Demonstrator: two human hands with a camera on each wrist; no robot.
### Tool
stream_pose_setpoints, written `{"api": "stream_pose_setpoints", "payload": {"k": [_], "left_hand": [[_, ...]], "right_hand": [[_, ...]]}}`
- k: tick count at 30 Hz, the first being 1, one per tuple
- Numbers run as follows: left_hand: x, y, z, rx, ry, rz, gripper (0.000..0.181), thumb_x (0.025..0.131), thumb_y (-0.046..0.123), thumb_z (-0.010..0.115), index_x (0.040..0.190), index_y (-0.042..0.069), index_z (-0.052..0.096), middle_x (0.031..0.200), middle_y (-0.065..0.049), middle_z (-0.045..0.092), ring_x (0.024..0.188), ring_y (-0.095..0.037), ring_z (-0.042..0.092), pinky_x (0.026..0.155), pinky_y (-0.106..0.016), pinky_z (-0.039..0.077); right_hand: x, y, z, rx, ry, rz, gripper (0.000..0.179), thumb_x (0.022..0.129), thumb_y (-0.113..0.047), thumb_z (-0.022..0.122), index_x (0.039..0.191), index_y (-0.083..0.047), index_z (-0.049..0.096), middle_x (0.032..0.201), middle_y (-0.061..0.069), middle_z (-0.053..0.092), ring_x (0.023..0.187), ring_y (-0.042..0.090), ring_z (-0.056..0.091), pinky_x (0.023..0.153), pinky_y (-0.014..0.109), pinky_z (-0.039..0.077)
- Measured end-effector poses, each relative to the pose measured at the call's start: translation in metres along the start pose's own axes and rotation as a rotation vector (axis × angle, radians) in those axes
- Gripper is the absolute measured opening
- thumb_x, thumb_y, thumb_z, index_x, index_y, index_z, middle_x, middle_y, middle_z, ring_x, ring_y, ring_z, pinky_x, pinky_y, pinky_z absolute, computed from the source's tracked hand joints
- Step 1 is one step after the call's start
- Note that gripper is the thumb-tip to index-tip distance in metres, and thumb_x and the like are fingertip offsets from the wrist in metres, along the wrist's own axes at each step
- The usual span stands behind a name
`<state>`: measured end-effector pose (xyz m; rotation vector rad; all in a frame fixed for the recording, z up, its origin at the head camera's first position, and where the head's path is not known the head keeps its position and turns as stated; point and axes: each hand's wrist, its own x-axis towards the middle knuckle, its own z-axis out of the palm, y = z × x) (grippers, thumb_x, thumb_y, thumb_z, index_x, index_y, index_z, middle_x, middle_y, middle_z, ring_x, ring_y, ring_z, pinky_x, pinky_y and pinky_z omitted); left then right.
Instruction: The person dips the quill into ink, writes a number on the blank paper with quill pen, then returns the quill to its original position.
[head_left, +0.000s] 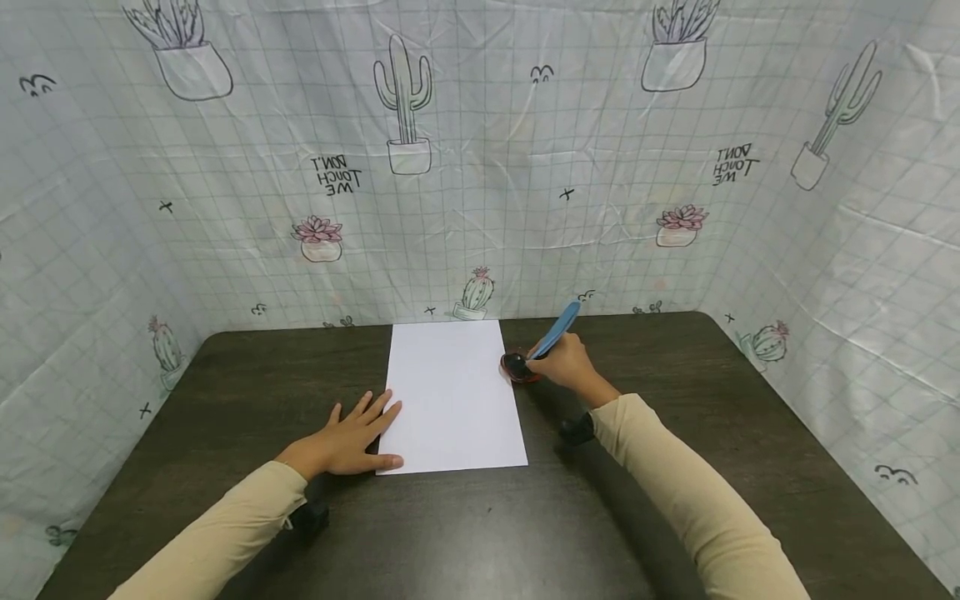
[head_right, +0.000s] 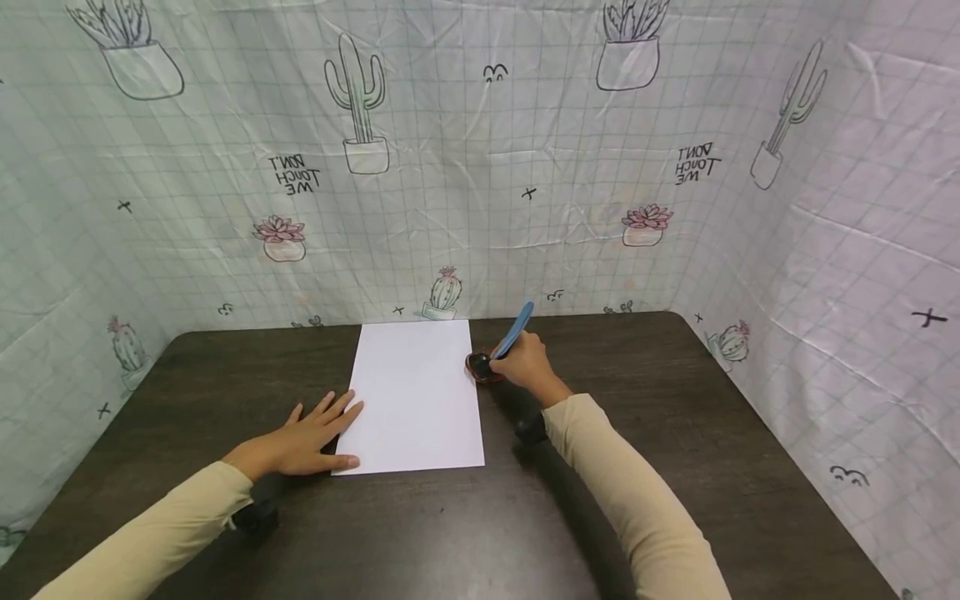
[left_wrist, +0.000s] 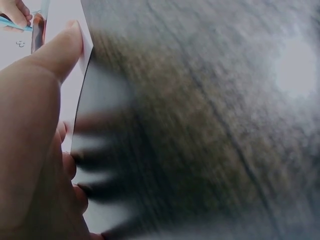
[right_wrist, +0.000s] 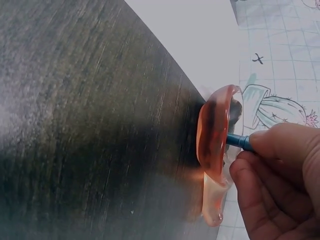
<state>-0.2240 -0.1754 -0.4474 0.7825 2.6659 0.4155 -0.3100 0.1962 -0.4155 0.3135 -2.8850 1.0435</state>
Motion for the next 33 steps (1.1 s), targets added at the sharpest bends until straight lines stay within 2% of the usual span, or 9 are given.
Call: {"api": "stream_pose_setpoints", "payload": {"k": [5,12,16,20,24,29,33], "left_hand": [[0.001,-0.002,0.001,-0.001,-0.003,-0.017,0.092,0.089,0.065,0.051,0.156,0.013,0.013,0.161,-0.012,0.001,0.146,-0.04,-0.001,0.103,-0.074,-0.003],[0.006,-0.011,0.007,0.004,0.005,-0.025,0.094,0.086,0.069,0.05,0.156,0.02,0.011,0.162,-0.005,-0.002,0.147,-0.034,-0.003,0.105,-0.072,-0.003],[0.006,-0.01,0.006,0.003,0.004,-0.021,0.094,0.086,0.069,0.05,0.156,0.02,0.011,0.162,-0.006,-0.002,0.147,-0.035,-0.003,0.105,-0.072,-0.003],[0.005,-0.008,0.005,0.003,0.001,-0.017,0.095,0.086,0.07,0.049,0.156,0.019,0.011,0.162,-0.007,-0.002,0.147,-0.035,-0.003,0.105,-0.072,-0.003],[0.003,-0.005,0.001,0.003,-0.011,-0.01,0.095,0.087,0.069,0.049,0.156,0.016,0.01,0.162,-0.01,-0.001,0.146,-0.038,-0.003,0.104,-0.073,-0.004],[0.001,-0.001,-0.002,0.004,-0.013,-0.014,0.093,0.088,0.065,0.051,0.156,0.015,0.012,0.161,-0.012,0.001,0.146,-0.04,-0.002,0.104,-0.073,-0.003],[0.001,0.001,-0.003,0.006,-0.015,-0.019,0.091,0.089,0.063,0.052,0.156,0.014,0.013,0.161,-0.012,0.001,0.146,-0.04,-0.001,0.104,-0.074,-0.002]], "right_hand": [[-0.002,0.0,0.002,0.042,-0.007,-0.013,0.008,0.082,-0.01,0.07,0.086,-0.006,0.076,0.083,0.006,0.073,0.075,0.021,0.068,0.072,0.04,0.054],[-0.003,0.001,0.002,0.056,-0.006,-0.011,0.009,0.082,-0.01,0.07,0.088,-0.005,0.076,0.084,0.007,0.073,0.077,0.023,0.068,0.072,0.041,0.054],[-0.001,-0.001,-0.001,0.046,0.007,0.017,0.009,0.082,-0.013,0.072,0.087,-0.007,0.076,0.083,0.007,0.073,0.078,0.023,0.068,0.072,0.041,0.054],[0.004,-0.007,-0.004,0.04,0.031,0.056,0.011,0.082,-0.018,0.073,0.088,-0.01,0.078,0.08,0.005,0.074,0.075,0.023,0.069,0.066,0.036,0.053],[0.009,-0.015,-0.002,0.089,0.033,0.065,0.016,0.085,-0.02,0.07,0.092,-0.009,0.078,0.075,0.006,0.073,0.069,0.025,0.069,0.059,0.033,0.053],[0.012,-0.024,0.008,0.176,0.056,0.069,0.018,0.086,-0.018,0.069,0.096,-0.005,0.077,0.082,0.009,0.074,0.075,0.024,0.071,0.068,0.035,0.057],[0.017,-0.029,0.021,0.201,0.093,0.092,0.018,0.085,-0.017,0.071,0.097,-0.004,0.077,0.085,0.01,0.074,0.079,0.023,0.072,0.075,0.039,0.057]]}}
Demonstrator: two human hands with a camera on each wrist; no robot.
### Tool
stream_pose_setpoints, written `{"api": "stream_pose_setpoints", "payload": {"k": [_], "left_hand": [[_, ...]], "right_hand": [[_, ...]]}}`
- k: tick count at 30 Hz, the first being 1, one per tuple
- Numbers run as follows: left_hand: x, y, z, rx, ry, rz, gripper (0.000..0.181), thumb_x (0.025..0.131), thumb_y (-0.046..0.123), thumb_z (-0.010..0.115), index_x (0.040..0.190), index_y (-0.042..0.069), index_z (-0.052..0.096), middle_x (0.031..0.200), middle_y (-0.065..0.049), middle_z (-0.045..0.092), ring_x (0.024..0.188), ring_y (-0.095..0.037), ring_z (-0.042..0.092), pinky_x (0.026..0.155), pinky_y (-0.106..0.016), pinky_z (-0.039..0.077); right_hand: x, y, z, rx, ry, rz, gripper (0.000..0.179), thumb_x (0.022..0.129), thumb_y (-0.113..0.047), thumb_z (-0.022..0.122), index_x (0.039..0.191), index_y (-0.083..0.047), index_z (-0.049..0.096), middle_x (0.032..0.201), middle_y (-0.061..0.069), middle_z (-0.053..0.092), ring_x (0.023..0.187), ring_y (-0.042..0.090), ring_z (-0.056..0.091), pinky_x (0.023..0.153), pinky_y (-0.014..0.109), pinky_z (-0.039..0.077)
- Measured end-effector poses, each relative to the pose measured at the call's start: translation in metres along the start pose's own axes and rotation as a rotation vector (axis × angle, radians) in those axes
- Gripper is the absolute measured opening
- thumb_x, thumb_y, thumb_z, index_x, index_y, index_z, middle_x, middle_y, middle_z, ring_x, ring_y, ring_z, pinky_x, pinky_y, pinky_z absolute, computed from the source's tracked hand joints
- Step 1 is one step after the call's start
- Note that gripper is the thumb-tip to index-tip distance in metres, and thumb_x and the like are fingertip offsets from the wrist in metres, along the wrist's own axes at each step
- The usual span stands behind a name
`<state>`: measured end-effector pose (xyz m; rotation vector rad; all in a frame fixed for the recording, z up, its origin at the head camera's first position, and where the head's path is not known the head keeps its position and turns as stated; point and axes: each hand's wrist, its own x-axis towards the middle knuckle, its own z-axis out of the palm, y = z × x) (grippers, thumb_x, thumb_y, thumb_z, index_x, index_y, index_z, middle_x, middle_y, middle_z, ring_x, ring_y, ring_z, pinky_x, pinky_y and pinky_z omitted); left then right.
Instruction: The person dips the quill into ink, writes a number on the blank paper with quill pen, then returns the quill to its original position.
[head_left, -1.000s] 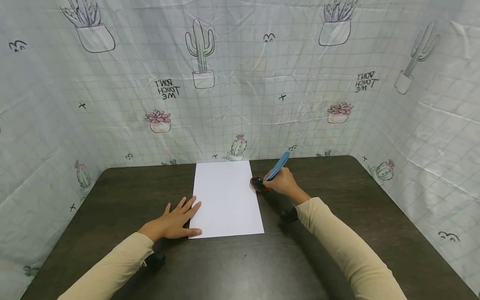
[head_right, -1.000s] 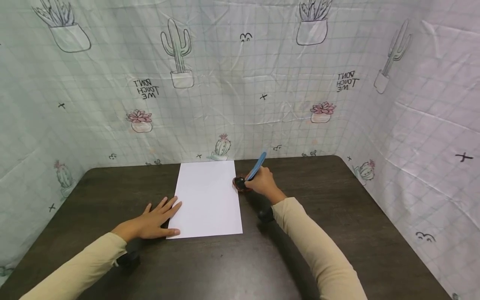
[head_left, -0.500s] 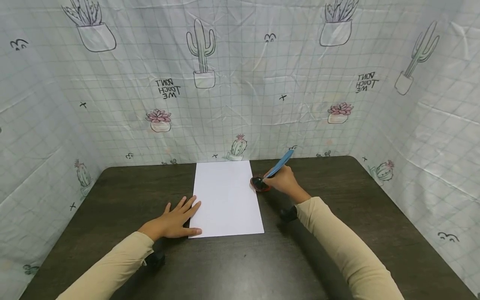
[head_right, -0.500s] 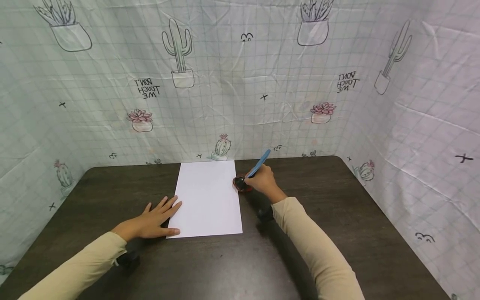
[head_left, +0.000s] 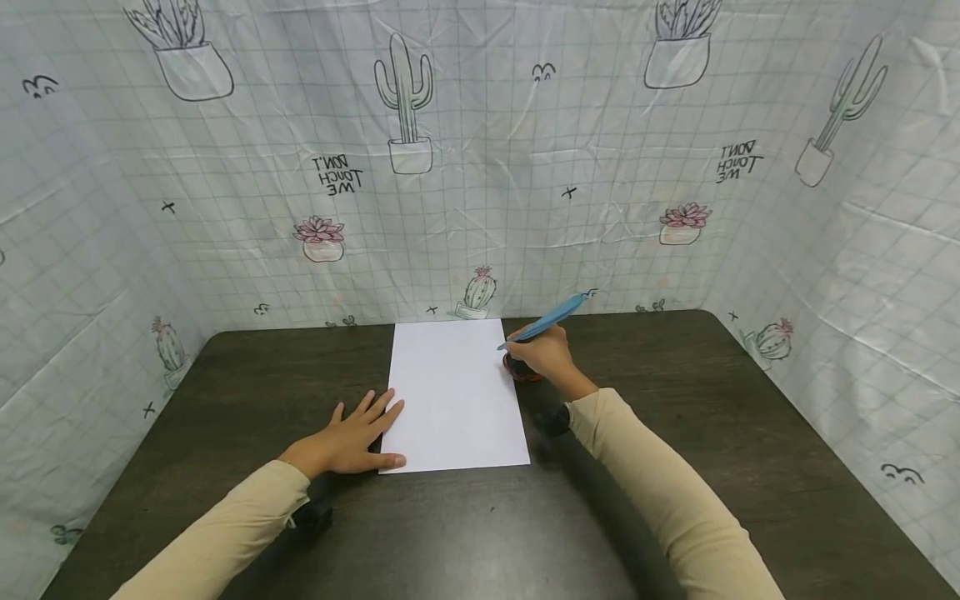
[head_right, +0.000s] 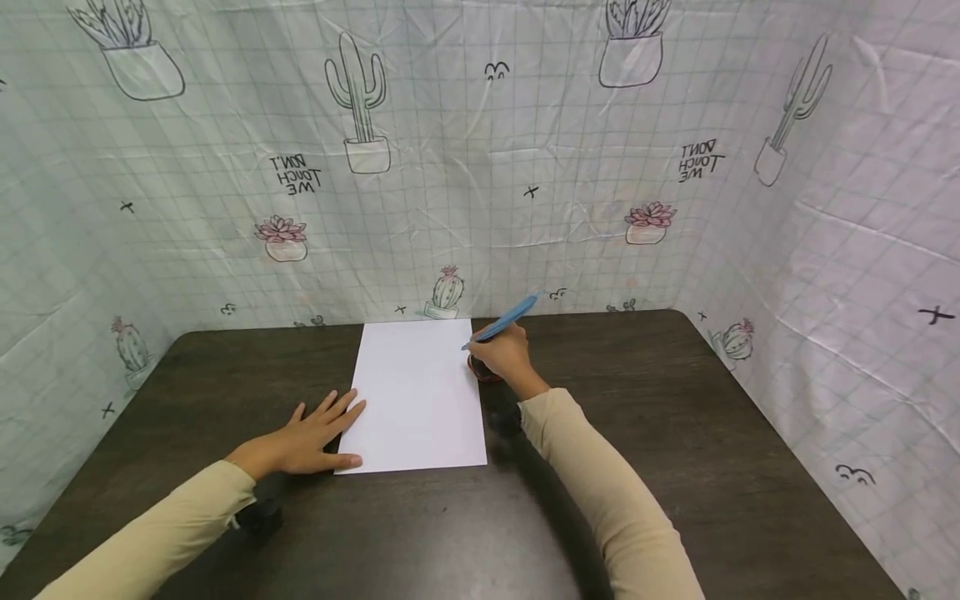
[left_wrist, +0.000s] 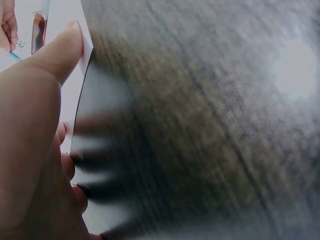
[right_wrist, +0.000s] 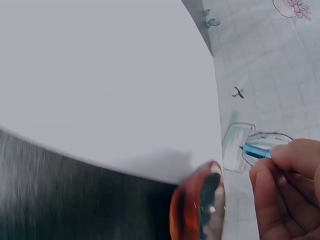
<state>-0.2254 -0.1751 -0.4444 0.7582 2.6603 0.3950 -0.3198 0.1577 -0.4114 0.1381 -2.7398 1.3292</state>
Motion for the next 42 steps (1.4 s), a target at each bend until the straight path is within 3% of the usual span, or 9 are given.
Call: {"api": "stream_pose_setpoints", "payload": {"k": [6,19,30,38,42], "left_hand": [[0.0,0.0,0.0,-0.007,0.008,-0.003,0.091,0.089,0.063,0.053,0.156,0.013,0.014,0.161,-0.013,0.003,0.146,-0.041,0.001,0.103,-0.074,-0.001],[0.0,-0.003,0.0,0.003,0.014,-0.001,0.091,0.089,0.063,0.052,0.156,0.013,0.014,0.161,-0.012,0.002,0.146,-0.04,0.0,0.104,-0.074,-0.001],[0.0,-0.003,0.001,-0.004,0.015,-0.002,0.091,0.089,0.062,0.053,0.156,0.014,0.015,0.161,-0.012,0.002,0.146,-0.04,0.0,0.104,-0.074,-0.001],[0.0,-0.003,0.001,-0.01,0.021,0.001,0.092,0.089,0.064,0.052,0.156,0.014,0.014,0.162,-0.012,0.002,0.146,-0.039,0.0,0.104,-0.074,-0.002],[0.0,-0.002,0.001,-0.017,0.018,0.006,0.092,0.089,0.063,0.053,0.156,0.013,0.015,0.161,-0.013,0.003,0.146,-0.041,0.001,0.104,-0.074,-0.002]], "right_hand": [[0.004,-0.006,0.02,0.01,0.072,0.056,0.015,0.083,-0.019,0.074,0.093,-0.008,0.078,0.079,0.007,0.074,0.069,0.021,0.069,0.072,0.04,0.056],[0.003,-0.023,0.054,0.057,0.147,0.152,0.008,0.077,-0.015,0.077,0.081,-0.009,0.076,0.071,0.005,0.072,0.06,0.014,0.064,0.057,0.027,0.049],[0.005,-0.026,0.071,0.005,0.206,0.134,0.009,0.075,-0.014,0.079,0.081,-0.009,0.075,0.073,0.004,0.073,0.062,0.018,0.066,0.063,0.034,0.053],[0.005,-0.03,0.075,-0.008,0.228,0.154,0.011,0.075,-0.012,0.079,0.083,-0.008,0.073,0.083,0.007,0.073,0.077,0.026,0.068,0.076,0.043,0.053],[0.003,-0.03,0.076,-0.006,0.254,0.18,0.011,0.075,-0.012,0.079,0.084,-0.008,0.073,0.083,0.007,0.074,0.074,0.025,0.067,0.072,0.04,0.053]]}}
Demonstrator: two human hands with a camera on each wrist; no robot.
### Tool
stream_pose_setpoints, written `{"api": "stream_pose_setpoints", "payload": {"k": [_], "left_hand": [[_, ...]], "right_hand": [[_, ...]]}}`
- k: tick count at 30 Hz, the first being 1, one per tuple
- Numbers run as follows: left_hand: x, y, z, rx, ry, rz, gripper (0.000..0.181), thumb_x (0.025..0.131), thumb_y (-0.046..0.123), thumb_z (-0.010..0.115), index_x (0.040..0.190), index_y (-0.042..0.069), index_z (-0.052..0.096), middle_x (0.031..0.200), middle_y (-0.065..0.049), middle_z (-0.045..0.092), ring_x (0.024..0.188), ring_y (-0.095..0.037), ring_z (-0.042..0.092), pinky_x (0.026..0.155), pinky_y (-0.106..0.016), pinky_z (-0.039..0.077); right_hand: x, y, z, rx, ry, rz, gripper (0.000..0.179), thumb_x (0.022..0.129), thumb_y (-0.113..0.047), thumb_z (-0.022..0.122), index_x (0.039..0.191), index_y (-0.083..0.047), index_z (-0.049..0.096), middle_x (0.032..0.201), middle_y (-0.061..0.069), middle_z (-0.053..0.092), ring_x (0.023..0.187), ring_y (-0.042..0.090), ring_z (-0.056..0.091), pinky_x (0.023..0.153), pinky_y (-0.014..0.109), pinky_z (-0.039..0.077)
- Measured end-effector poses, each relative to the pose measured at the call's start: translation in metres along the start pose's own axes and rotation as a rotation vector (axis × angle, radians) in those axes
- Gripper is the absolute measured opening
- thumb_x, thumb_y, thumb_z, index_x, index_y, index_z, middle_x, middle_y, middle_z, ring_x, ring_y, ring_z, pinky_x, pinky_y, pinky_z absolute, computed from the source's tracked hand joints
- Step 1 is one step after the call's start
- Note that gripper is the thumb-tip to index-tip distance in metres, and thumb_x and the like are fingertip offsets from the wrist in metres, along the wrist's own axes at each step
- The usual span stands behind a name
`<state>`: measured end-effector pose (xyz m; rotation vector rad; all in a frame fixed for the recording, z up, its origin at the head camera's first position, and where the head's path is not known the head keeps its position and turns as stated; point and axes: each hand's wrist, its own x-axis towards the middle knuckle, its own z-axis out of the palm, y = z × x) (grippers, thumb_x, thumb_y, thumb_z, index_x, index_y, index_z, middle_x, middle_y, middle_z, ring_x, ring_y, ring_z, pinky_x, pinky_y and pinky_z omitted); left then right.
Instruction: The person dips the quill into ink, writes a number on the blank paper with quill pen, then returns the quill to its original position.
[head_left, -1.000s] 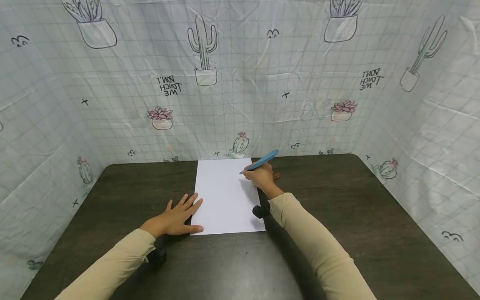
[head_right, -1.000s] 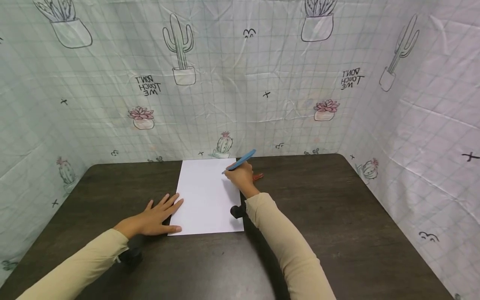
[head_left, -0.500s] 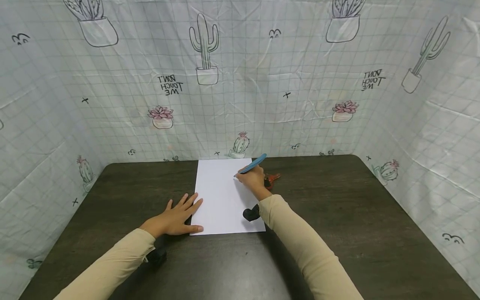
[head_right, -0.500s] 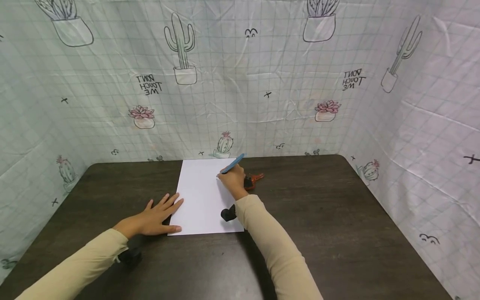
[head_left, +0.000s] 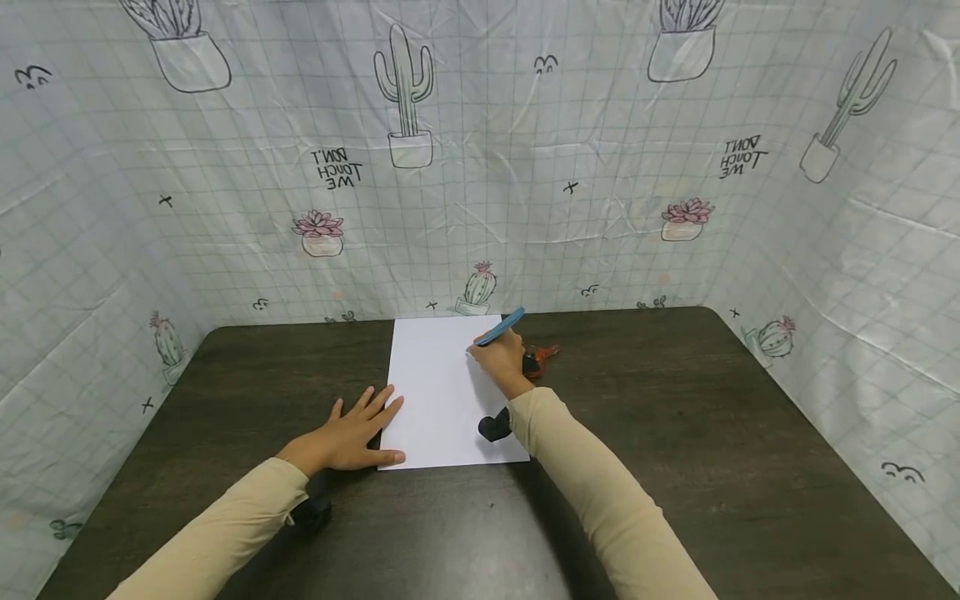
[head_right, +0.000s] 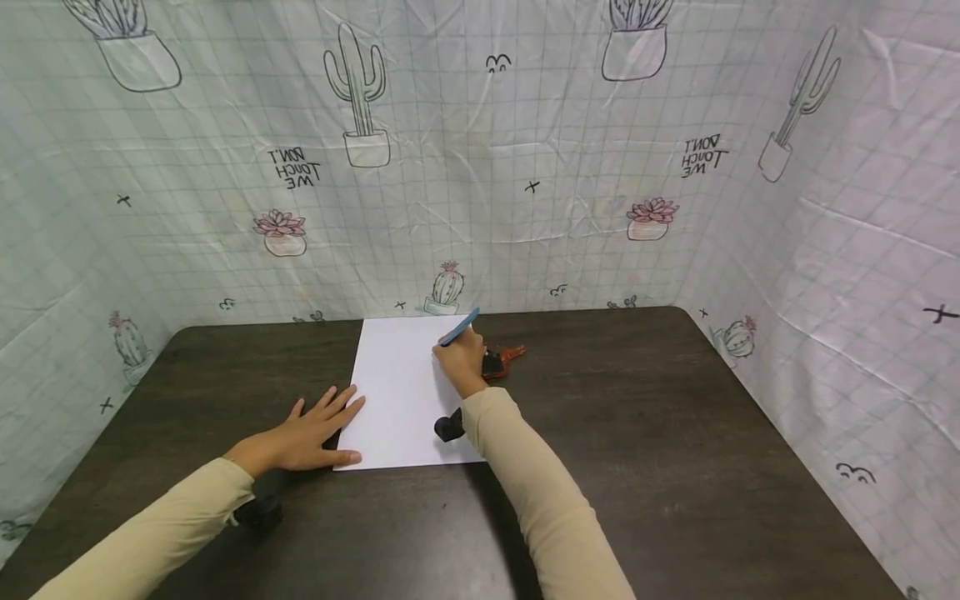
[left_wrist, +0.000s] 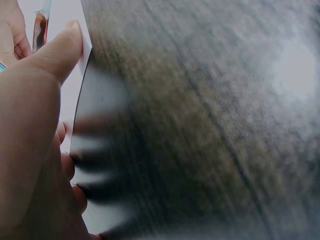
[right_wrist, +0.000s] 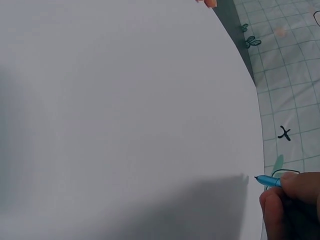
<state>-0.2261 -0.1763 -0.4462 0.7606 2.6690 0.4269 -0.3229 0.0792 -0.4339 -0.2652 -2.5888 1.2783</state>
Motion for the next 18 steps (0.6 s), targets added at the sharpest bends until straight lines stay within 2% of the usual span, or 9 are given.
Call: {"api": "stream_pose_setpoints", "payload": {"k": [4,10,18], "left_hand": [[-0.0005,0.0004,0.0001,0.01,-0.005,-0.004,0.092,0.089,0.064,0.052,0.156,0.015,0.014,0.161,-0.012,0.002,0.146,-0.04,0.0,0.104,-0.073,-0.002],[0.0,0.0002,0.0,0.008,-0.006,0.003,0.092,0.088,0.065,0.052,0.156,0.015,0.013,0.161,-0.012,0.001,0.146,-0.04,-0.001,0.104,-0.074,-0.002],[-0.0005,-0.0004,0.0008,0.019,0.004,0.005,0.092,0.089,0.064,0.052,0.156,0.014,0.014,0.161,-0.012,0.001,0.146,-0.04,-0.001,0.104,-0.074,-0.002]], "right_hand": [[-0.0007,-0.0001,0.0024,0.004,0.014,0.022,0.012,0.075,-0.012,0.079,0.084,-0.007,0.073,0.083,0.007,0.073,0.075,0.024,0.067,0.071,0.039,0.054],[-0.0016,0.0003,0.0049,-0.005,0.014,0.009,0.009,0.075,-0.011,0.078,0.082,-0.007,0.073,0.083,0.007,0.073,0.083,0.029,0.067,0.082,0.044,0.051],[-0.0033,0.0025,0.0061,0.05,0.019,-0.111,0.006,0.075,-0.004,0.076,0.08,-0.003,0.075,0.081,0.011,0.073,0.079,0.031,0.068,0.081,0.047,0.051]]}}
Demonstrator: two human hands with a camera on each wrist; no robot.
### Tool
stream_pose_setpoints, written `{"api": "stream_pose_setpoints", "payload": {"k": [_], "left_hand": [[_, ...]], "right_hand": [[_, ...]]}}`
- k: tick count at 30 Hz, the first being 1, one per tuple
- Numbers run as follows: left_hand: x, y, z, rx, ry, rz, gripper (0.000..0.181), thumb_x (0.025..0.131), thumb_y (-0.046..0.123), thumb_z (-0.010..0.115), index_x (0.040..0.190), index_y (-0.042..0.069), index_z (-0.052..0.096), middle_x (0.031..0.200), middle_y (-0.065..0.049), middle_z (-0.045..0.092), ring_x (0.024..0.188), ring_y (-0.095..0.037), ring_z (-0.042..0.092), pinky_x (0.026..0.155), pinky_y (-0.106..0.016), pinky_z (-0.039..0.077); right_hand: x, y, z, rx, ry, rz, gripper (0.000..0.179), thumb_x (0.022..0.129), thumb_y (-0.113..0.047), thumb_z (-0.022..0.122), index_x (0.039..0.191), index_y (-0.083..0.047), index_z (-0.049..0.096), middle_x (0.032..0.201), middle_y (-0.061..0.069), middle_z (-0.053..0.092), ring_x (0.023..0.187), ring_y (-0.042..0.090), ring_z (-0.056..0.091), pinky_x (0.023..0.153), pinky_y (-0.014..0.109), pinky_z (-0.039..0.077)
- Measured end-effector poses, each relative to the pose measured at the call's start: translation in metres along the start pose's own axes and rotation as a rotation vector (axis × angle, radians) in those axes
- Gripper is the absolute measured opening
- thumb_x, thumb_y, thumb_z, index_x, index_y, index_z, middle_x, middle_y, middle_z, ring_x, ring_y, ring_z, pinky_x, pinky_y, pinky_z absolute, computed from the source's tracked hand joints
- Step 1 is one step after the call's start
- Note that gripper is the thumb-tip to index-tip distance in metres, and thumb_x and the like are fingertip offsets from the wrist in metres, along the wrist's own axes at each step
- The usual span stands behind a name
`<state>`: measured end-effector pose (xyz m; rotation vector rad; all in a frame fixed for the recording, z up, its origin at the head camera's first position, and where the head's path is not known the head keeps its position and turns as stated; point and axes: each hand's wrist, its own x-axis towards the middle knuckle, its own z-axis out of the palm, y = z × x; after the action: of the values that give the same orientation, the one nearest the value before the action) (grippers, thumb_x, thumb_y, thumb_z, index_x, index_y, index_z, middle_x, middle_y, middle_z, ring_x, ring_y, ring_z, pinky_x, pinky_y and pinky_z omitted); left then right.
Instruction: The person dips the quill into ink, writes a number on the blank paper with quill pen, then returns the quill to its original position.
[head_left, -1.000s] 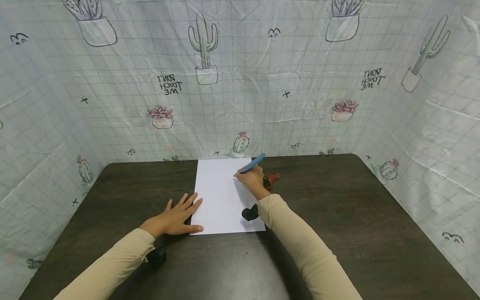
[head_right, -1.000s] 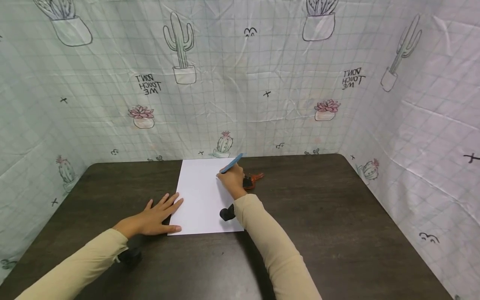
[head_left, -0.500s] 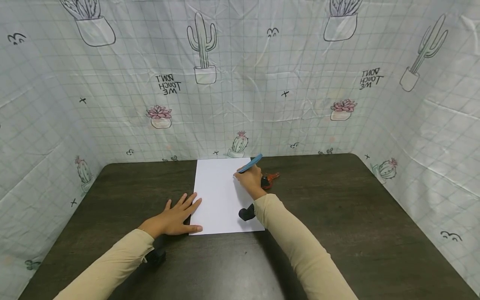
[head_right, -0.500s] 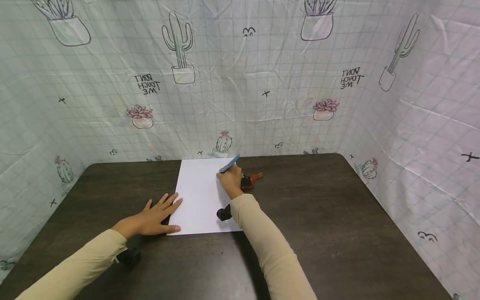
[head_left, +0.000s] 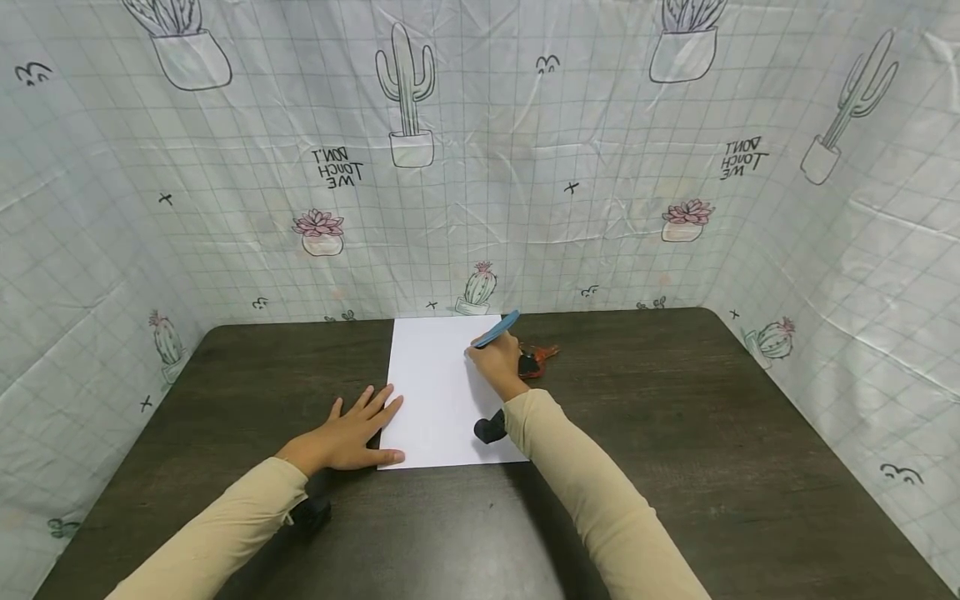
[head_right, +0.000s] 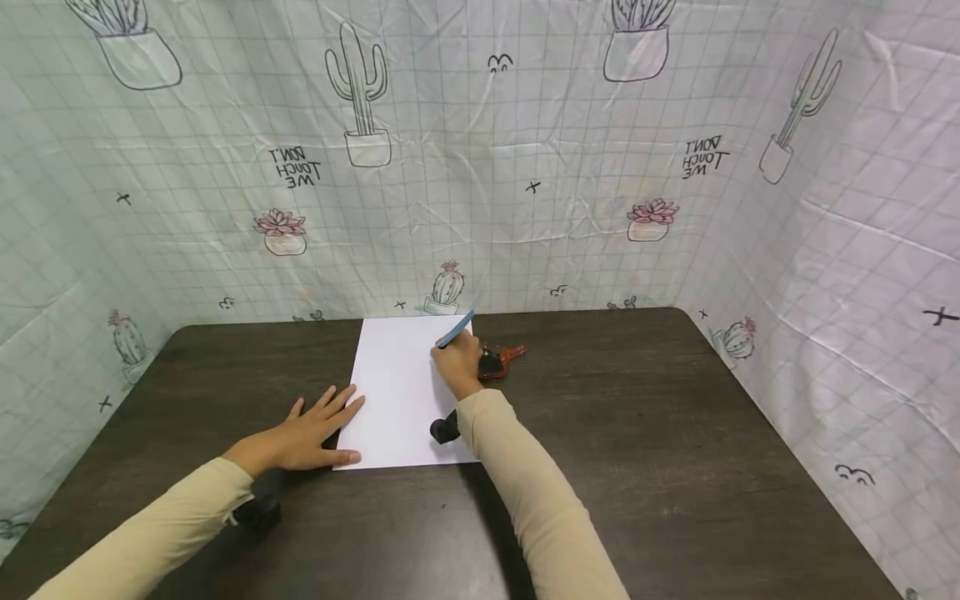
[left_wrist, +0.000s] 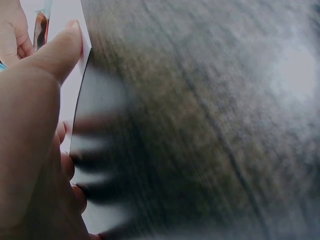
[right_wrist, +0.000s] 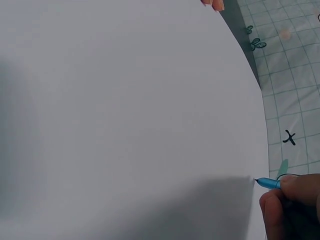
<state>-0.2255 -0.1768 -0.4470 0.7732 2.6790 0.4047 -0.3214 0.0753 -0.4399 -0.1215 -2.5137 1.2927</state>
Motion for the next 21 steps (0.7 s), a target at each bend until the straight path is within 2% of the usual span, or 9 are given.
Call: {"api": "stream_pose_setpoints", "payload": {"k": [3,6,10,17,21], "left_hand": [[-0.0003,0.0003,-0.0002,-0.001,0.003,0.001,0.092,0.089,0.064,0.052,0.156,0.013,0.014,0.161,-0.013,0.002,0.146,-0.041,0.0,0.104,-0.074,-0.002],[-0.0003,0.0003,-0.0007,-0.005,0.003,-0.002,0.092,0.088,0.064,0.052,0.156,0.013,0.015,0.161,-0.013,0.002,0.146,-0.041,0.0,0.104,-0.074,-0.002],[-0.0001,0.0008,-0.002,-0.006,0.005,-0.003,0.093,0.088,0.064,0.052,0.155,0.013,0.015,0.161,-0.013,0.002,0.146,-0.041,0.0,0.104,-0.074,-0.002],[-0.0011,0.0018,-0.0019,-0.008,0.002,-0.003,0.092,0.089,0.064,0.052,0.156,0.013,0.014,0.161,-0.012,0.002,0.146,-0.04,0.0,0.104,-0.073,-0.002],[-0.0011,0.0019,-0.0019,-0.006,0.0,-0.009,0.092,0.089,0.064,0.052,0.156,0.014,0.014,0.161,-0.012,0.002,0.146,-0.04,0.0,0.105,-0.073,-0.002]], "right_hand": [[-0.0003,-0.0003,-0.0001,-0.002,0.01,-0.038,0.005,0.074,-0.002,0.076,0.078,-0.002,0.075,0.08,0.012,0.073,0.078,0.032,0.068,0.081,0.047,0.051],[-0.0012,-0.001,0.0004,-0.003,0.008,-0.043,0.005,0.074,-0.001,0.076,0.078,-0.002,0.075,0.079,0.012,0.073,0.077,0.031,0.068,0.079,0.046,0.052],[-0.0018,-0.0027,0.0006,-0.014,-0.015,-0.01,0.005,0.075,-0.005,0.077,0.08,-0.003,0.075,0.081,0.011,0.073,0.078,0.03,0.068,0.077,0.044,0.053],[-0.0031,-0.0055,0.002,-0.053,-0.048,0.036,0.006,0.075,-0.009,0.077,0.08,-0.007,0.076,0.083,0.008,0.074,0.087,0.03,0.068,0.086,0.047,0.051],[-0.0042,-0.0063,0.0035,-0.071,-0.07,0.057,0.006,0.075,-0.011,0.077,0.08,-0.008,0.076,0.083,0.006,0.074,0.088,0.029,0.068,0.084,0.046,0.052]]}}
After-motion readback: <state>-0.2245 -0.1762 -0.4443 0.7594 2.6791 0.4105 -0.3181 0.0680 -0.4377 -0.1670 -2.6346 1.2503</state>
